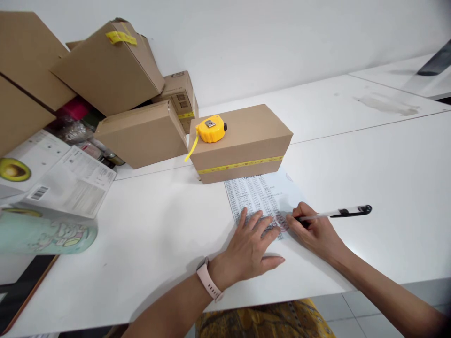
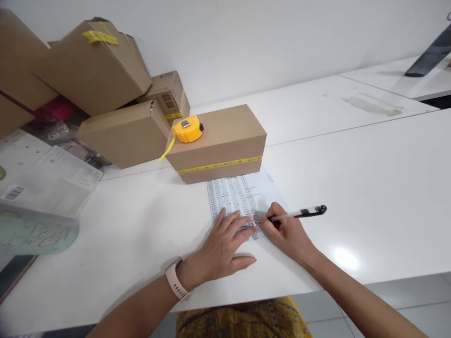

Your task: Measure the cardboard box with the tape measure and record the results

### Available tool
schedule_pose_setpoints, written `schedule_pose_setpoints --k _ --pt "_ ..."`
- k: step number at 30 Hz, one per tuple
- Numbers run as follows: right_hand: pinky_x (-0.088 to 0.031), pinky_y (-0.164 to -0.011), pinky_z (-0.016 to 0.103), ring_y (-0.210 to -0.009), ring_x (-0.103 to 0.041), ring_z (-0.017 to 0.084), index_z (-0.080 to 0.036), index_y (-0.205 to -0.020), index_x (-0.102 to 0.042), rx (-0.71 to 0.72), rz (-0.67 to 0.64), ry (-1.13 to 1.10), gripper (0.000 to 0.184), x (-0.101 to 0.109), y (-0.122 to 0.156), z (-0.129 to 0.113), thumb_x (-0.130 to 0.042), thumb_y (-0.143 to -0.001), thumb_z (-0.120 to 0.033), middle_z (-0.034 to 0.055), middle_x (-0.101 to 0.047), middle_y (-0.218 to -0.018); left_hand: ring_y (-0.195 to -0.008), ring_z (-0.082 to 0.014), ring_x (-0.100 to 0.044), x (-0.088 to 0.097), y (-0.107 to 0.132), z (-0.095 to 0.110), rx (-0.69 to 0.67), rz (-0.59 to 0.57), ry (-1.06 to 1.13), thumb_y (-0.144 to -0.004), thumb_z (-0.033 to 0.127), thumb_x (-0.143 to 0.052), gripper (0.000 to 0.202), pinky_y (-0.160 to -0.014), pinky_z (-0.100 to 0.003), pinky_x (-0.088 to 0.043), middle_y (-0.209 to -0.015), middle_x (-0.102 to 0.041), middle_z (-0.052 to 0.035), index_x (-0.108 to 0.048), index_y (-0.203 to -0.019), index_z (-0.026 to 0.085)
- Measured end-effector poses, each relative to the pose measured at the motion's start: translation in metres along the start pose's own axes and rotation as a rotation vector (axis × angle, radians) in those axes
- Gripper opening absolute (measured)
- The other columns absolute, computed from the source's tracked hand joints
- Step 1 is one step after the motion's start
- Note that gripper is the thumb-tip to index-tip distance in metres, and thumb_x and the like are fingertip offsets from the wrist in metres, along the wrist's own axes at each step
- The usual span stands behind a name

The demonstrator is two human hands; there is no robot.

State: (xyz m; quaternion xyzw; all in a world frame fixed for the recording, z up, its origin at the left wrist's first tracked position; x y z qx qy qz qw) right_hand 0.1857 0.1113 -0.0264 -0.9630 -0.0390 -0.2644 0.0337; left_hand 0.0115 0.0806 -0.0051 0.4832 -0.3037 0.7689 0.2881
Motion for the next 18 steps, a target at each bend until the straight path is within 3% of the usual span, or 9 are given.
schedule_pose_setpoints --k 18 --pt "-0.030 -0.048 0.025 -0.054 -0.038 0.012 -0.024 -0.072 -0.044 -0.015 0.024 0.026 0.021 0.0033 0.0015 -0.0066 -0.055 -0.089 -0.028 -0.0047 -0.044 -0.061 -0.141 -0.0355 -0.033 -0.0016 0.0005 -0.0012 -0.007 0.013 0.002 -0.093 0.057 -0.051 0.059 -0.119 -0.064 -0.012 -0.147 -0.048 -0.0128 -0.049 -0.137 0.017"
Point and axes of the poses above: each hand's wrist, its own y-axis away from the middle knuckle, its own x-axis out of the back of the hand, z = x × y, the point moved 6 cm from there along -y, towards the middle knuckle
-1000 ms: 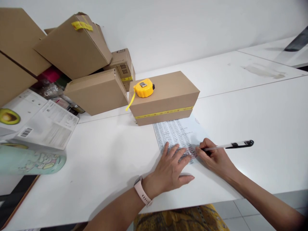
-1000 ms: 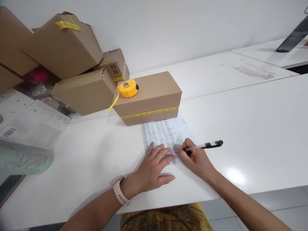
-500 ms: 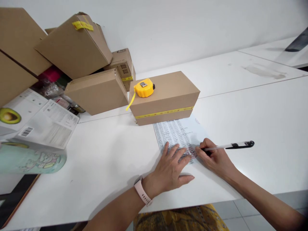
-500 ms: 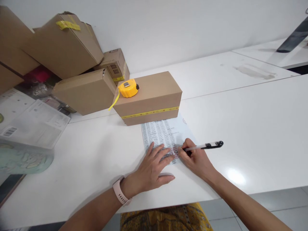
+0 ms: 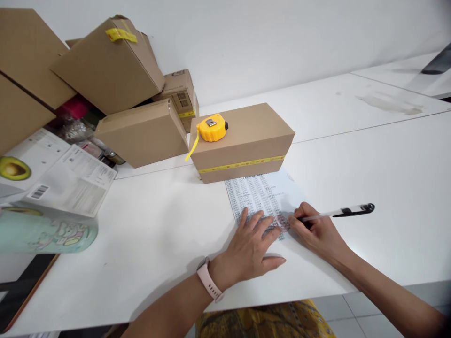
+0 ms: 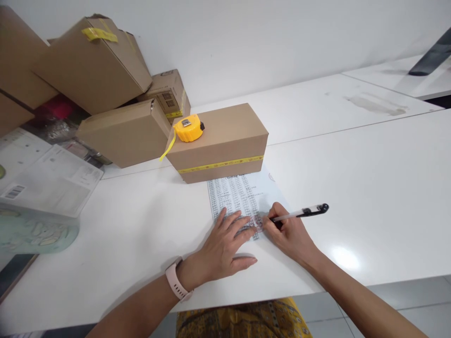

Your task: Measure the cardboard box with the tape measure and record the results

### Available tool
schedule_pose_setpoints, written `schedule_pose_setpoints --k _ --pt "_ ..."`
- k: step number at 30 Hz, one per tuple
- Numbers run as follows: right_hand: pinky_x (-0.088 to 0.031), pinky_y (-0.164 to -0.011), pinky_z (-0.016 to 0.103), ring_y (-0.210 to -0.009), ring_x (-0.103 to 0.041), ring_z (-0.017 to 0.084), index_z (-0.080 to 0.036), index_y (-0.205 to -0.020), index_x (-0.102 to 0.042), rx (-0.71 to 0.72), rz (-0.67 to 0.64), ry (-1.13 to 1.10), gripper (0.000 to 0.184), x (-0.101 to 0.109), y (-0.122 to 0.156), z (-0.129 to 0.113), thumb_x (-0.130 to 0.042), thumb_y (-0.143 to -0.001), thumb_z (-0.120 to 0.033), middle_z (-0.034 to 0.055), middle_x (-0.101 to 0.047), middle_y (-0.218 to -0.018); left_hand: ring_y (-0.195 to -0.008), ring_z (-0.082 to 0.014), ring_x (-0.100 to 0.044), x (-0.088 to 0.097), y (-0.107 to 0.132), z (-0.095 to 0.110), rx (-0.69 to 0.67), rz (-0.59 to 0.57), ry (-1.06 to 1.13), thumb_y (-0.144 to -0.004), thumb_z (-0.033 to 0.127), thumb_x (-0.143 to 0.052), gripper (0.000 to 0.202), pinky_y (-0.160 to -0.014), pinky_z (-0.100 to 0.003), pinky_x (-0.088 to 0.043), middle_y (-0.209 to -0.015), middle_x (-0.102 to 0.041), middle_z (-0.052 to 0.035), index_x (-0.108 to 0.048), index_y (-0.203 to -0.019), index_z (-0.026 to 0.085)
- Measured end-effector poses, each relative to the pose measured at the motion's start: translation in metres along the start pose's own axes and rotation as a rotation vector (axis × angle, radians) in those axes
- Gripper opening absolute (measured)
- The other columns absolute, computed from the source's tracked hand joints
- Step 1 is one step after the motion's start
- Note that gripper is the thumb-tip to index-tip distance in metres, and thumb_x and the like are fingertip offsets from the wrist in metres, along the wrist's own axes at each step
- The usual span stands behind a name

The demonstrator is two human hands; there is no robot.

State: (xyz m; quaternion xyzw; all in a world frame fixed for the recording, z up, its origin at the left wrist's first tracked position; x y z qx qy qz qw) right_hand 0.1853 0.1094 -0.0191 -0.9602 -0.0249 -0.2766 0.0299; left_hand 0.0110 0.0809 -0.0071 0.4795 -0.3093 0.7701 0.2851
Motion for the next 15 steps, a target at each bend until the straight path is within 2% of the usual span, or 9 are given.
schedule_pose_setpoints --k 15 --pt "-0.032 -0.050 0.027 -0.054 -0.038 0.012 -0.024 -0.073 -0.044 0.006 -0.017 -0.002 0.021 -0.0014 -0.0016 0.0016 -0.055 -0.090 -0.031 -0.0052 -0.043 -0.060 -0.141 -0.0355 -0.032 0.0011 0.0003 0.0014 0.004 -0.008 0.005 -0.093 0.057 -0.051 0.059 -0.119 -0.063 -0.012 -0.147 -0.048 -0.0128 -0.049 -0.137 0.018"
Point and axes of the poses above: each hand's wrist, its own y-axis away from the middle knuckle, its own x-axis out of the back of the hand, z = x × y, the point moved 6 cm from there along -y, towards the middle knuckle
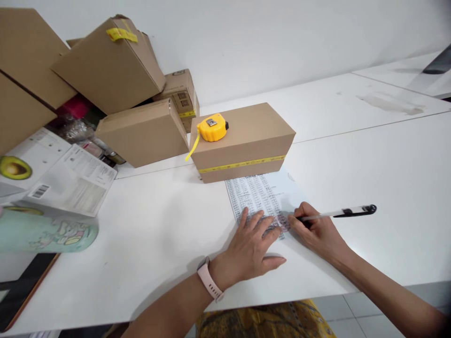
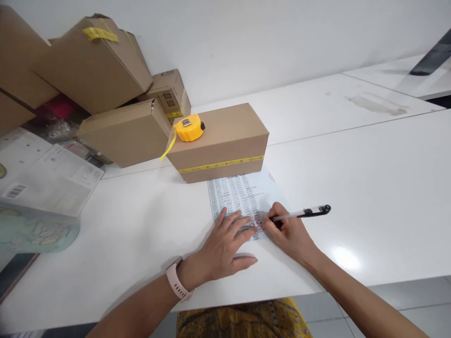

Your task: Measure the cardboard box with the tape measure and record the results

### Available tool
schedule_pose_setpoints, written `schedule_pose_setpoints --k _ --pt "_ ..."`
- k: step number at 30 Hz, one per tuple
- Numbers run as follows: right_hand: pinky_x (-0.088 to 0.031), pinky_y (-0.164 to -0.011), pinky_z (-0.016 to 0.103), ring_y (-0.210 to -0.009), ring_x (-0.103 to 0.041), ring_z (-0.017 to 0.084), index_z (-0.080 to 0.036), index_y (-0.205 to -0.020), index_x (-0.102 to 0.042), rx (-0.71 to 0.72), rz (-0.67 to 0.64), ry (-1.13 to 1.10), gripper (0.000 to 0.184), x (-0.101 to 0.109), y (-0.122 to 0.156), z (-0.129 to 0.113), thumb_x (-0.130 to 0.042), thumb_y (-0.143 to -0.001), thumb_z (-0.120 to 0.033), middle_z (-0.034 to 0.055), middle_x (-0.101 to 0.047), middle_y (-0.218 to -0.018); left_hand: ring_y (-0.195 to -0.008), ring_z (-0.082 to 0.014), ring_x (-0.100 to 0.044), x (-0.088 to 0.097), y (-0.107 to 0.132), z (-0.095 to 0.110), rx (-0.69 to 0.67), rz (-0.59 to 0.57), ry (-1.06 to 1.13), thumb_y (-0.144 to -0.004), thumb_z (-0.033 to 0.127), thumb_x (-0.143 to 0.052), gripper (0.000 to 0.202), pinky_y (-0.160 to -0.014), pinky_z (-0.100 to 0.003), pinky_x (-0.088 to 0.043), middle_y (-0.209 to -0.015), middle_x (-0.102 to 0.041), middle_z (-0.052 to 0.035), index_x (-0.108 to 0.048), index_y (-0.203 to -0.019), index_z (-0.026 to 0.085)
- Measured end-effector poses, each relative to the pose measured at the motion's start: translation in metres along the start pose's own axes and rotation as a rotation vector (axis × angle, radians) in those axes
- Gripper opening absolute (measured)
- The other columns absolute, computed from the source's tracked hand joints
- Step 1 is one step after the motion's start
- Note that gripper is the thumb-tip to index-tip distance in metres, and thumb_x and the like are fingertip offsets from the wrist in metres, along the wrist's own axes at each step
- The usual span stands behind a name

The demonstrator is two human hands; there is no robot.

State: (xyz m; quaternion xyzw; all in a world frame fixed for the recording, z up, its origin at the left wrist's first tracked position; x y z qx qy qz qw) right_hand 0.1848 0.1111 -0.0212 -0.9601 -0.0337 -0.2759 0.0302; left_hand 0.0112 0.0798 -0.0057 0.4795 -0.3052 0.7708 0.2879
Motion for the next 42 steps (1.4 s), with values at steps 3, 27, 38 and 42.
schedule_pose_setpoints --k 3,27,38,42 --pt "-0.031 -0.048 0.026 -0.053 -0.038 0.012 -0.024 -0.073 -0.045 -0.013 0.019 0.006 0.021 0.0014 0.0006 -0.0026 -0.056 -0.090 -0.032 -0.0053 -0.042 -0.059 -0.142 -0.0353 -0.032 0.0003 0.0003 0.0000 0.004 0.005 0.002 -0.093 0.057 -0.051 0.059 -0.119 -0.063 -0.012 -0.147 -0.048 -0.0128 -0.049 -0.138 0.018" --pt "-0.030 -0.045 0.025 -0.051 -0.036 0.011 -0.023 -0.070 -0.045 -0.053 0.065 -0.033 0.026 0.0040 0.0007 -0.0059 -0.059 -0.087 -0.037 -0.0046 -0.042 -0.057 -0.141 -0.0351 -0.034 0.0012 -0.0007 -0.0004 0.001 0.005 -0.010 -0.093 0.056 -0.052 0.059 -0.118 -0.064 -0.014 -0.146 -0.049 -0.0123 -0.049 -0.138 0.018" --pt "-0.032 -0.045 0.025 -0.051 -0.037 0.011 -0.024 -0.070 -0.044 -0.049 0.051 -0.041 0.024 0.0045 0.0006 -0.0054 -0.058 -0.087 -0.034 -0.0044 -0.042 -0.057 -0.140 -0.0350 -0.035 0.0010 -0.0003 -0.0005 0.003 0.013 -0.002 -0.092 0.056 -0.053 0.059 -0.119 -0.063 -0.014 -0.145 -0.050 -0.0121 -0.049 -0.138 0.020" --pt "-0.031 -0.045 0.026 -0.051 -0.037 0.012 -0.024 -0.069 -0.045 -0.041 0.043 -0.025 0.024 0.0039 0.0000 -0.0061 -0.058 -0.087 -0.034 -0.0047 -0.042 -0.057 -0.140 -0.0353 -0.034 0.0015 -0.0003 -0.0002 -0.002 0.013 0.000 -0.092 0.057 -0.052 0.059 -0.118 -0.064 -0.014 -0.145 -0.050 -0.0124 -0.049 -0.138 0.019"
Point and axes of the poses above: each hand's wrist, its own y-axis away from the middle knuckle, its own x-axis out of the back of the hand, z = x × y, the point moved 6 cm from there along -y, towards the middle knuckle
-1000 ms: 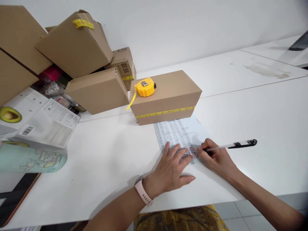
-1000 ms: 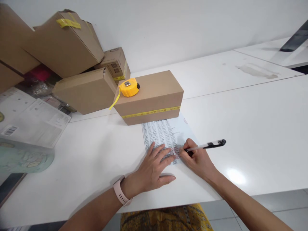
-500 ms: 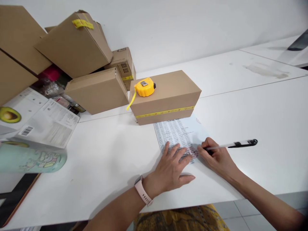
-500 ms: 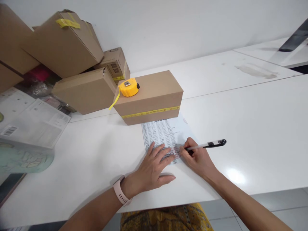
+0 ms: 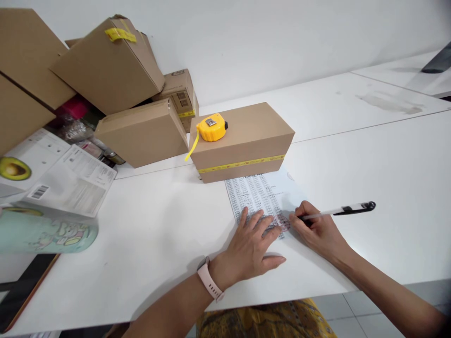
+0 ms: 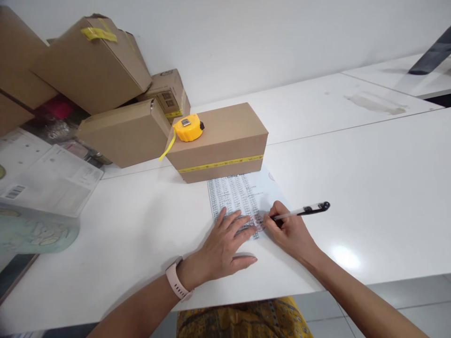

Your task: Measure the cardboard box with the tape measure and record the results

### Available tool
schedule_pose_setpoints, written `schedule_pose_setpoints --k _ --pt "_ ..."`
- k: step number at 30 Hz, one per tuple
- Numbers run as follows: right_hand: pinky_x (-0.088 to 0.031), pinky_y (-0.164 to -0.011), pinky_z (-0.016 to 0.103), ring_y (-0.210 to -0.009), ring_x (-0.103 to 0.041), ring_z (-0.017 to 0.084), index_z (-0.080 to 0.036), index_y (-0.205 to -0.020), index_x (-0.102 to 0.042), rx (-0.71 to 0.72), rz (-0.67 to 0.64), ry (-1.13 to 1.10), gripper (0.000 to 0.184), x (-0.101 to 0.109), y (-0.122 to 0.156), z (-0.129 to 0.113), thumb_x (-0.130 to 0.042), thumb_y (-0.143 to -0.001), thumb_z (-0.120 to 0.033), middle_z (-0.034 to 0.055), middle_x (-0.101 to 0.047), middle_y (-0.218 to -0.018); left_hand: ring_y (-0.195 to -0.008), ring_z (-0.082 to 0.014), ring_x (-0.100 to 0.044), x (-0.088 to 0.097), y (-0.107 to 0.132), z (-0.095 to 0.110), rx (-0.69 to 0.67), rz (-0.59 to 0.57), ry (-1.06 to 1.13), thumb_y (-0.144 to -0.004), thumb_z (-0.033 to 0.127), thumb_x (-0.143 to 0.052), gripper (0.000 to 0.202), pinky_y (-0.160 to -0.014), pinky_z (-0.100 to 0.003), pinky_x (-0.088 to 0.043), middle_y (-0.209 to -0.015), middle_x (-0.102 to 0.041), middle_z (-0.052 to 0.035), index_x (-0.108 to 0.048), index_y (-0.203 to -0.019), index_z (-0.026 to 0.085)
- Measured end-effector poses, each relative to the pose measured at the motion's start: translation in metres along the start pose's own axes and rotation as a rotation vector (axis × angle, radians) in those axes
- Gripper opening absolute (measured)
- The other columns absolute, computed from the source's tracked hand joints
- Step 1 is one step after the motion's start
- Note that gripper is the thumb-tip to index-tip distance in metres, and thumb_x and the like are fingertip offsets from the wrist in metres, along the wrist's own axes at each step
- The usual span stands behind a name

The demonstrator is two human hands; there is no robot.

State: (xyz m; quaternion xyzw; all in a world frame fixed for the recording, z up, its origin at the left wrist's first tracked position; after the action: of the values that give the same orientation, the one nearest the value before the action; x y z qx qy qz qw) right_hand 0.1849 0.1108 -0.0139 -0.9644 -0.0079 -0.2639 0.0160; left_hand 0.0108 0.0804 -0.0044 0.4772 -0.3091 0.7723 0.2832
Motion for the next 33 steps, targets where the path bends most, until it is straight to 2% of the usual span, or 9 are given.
schedule_pose_setpoints --k 13,17,19,21,23,25,27,30,33 --pt "-0.032 -0.045 0.026 -0.049 -0.038 0.011 -0.025 -0.071 -0.044 0.014 0.008 0.014 0.024 0.000 0.001 0.001 -0.058 -0.087 -0.035 -0.0048 -0.043 -0.057 -0.141 -0.0353 -0.034 0.000 0.000 0.000 0.003 0.000 0.001 -0.093 0.056 -0.052 0.059 -0.118 -0.063 -0.014 -0.146 -0.049 -0.0123 -0.049 -0.138 0.019" --pt "-0.033 -0.045 0.027 -0.050 -0.038 0.012 -0.025 -0.071 -0.044 0.014 0.095 0.021 0.027 0.007 0.001 0.000 -0.057 -0.089 -0.041 -0.0044 -0.044 -0.057 -0.141 -0.0351 -0.033 0.001 0.000 0.000 0.008 -0.012 0.006 -0.092 0.056 -0.053 0.059 -0.119 -0.063 -0.014 -0.146 -0.049 -0.0119 -0.048 -0.139 0.019" --pt "-0.035 -0.047 0.027 -0.053 -0.044 0.014 -0.025 -0.078 -0.049 0.023 0.210 0.060 0.022 0.017 -0.001 0.001 -0.056 -0.090 -0.042 -0.0025 -0.051 -0.062 -0.141 -0.0353 -0.034 0.001 0.000 -0.001 0.010 -0.016 0.010 -0.092 0.056 -0.054 0.060 -0.119 -0.063 -0.014 -0.146 -0.049 -0.0117 -0.048 -0.139 0.019" --pt "-0.041 -0.052 0.029 -0.063 -0.055 0.018 -0.024 -0.093 -0.056 0.077 0.298 0.160 0.012 0.027 -0.004 0.001 -0.053 -0.092 -0.035 0.0020 -0.061 -0.075 -0.140 -0.0358 -0.035 0.000 0.000 -0.001 0.006 -0.017 0.011 -0.091 0.055 -0.056 0.061 -0.118 -0.065 -0.016 -0.144 -0.050 -0.0116 -0.047 -0.139 0.020" --pt "-0.046 -0.061 0.033 -0.080 -0.061 0.024 -0.023 -0.106 -0.060 0.168 0.315 0.326 0.021 0.032 -0.008 0.000 -0.046 -0.091 -0.023 0.0075 -0.066 -0.091 -0.138 -0.0360 -0.039 0.000 -0.001 0.000 -0.004 -0.001 0.013 -0.089 0.055 -0.058 0.060 -0.116 -0.066 -0.020 -0.142 -0.053 -0.0118 -0.049 -0.137 0.020" --pt "-0.048 -0.069 0.038 -0.093 -0.061 0.028 -0.022 -0.111 -0.063 0.244 0.288 0.513 0.035 0.032 -0.012 0.003 -0.040 -0.087 -0.011 0.0109 -0.067 -0.100 -0.132 -0.0342 -0.046 0.007 -0.002 0.000 0.000 0.100 0.013 -0.090 0.051 -0.058 0.052 -0.114 -0.063 -0.029 -0.137 -0.056 -0.0133 -0.053 -0.132 0.020" --pt "-0.049 -0.075 0.042 -0.097 -0.059 0.030 -0.021 -0.118 -0.064 0.273 0.279 0.654 0.047 0.030 -0.015 0.007 -0.037 -0.083 -0.005 0.0117 -0.069 -0.105 -0.125 -0.0304 -0.053 0.030 -0.002 -0.004 0.027 0.336 -0.004 -0.093 0.041 -0.056 0.037 -0.108 -0.055 -0.041 -0.130 -0.059 -0.0144 -0.056 -0.123 0.020" --pt "-0.049 -0.075 0.042 -0.096 -0.060 0.029 -0.018 -0.136 -0.054 0.265 0.318 0.704 0.060 0.030 -0.017 0.013 -0.036 -0.081 -0.001 0.0110 -0.071 -0.107 -0.116 -0.0263 -0.058 0.086 0.003 -0.017 0.108 0.777 -0.098 -0.093 0.027 -0.055 0.020 -0.098 -0.048 -0.050 -0.120 -0.062 -0.0129 -0.057 -0.112 0.022" --pt "-0.050 -0.073 0.040 -0.096 -0.061 0.029 -0.015 -0.139 -0.050 0.247 0.382 0.678 0.055 0.031 -0.018 0.015 -0.038 -0.086 -0.008 0.0106 -0.072 -0.103 -0.118 -0.0264 -0.056 0.147 -0.001 -0.038 0.220 1.075 -0.212 -0.090 0.025 -0.059 0.019 -0.102 -0.050 -0.044 -0.120 -0.061 -0.0118 -0.056 -0.109 0.021"
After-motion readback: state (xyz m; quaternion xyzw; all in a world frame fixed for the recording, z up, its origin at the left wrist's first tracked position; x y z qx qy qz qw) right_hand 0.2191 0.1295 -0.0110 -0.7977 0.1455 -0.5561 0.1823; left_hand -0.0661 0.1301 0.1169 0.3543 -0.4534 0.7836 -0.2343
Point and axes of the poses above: each hand's wrist, its own y-axis away from the middle knuckle, its own x-axis out of the back of the hand, z = x × y, the point moved 6 cm from there along -y, towards the middle knuckle
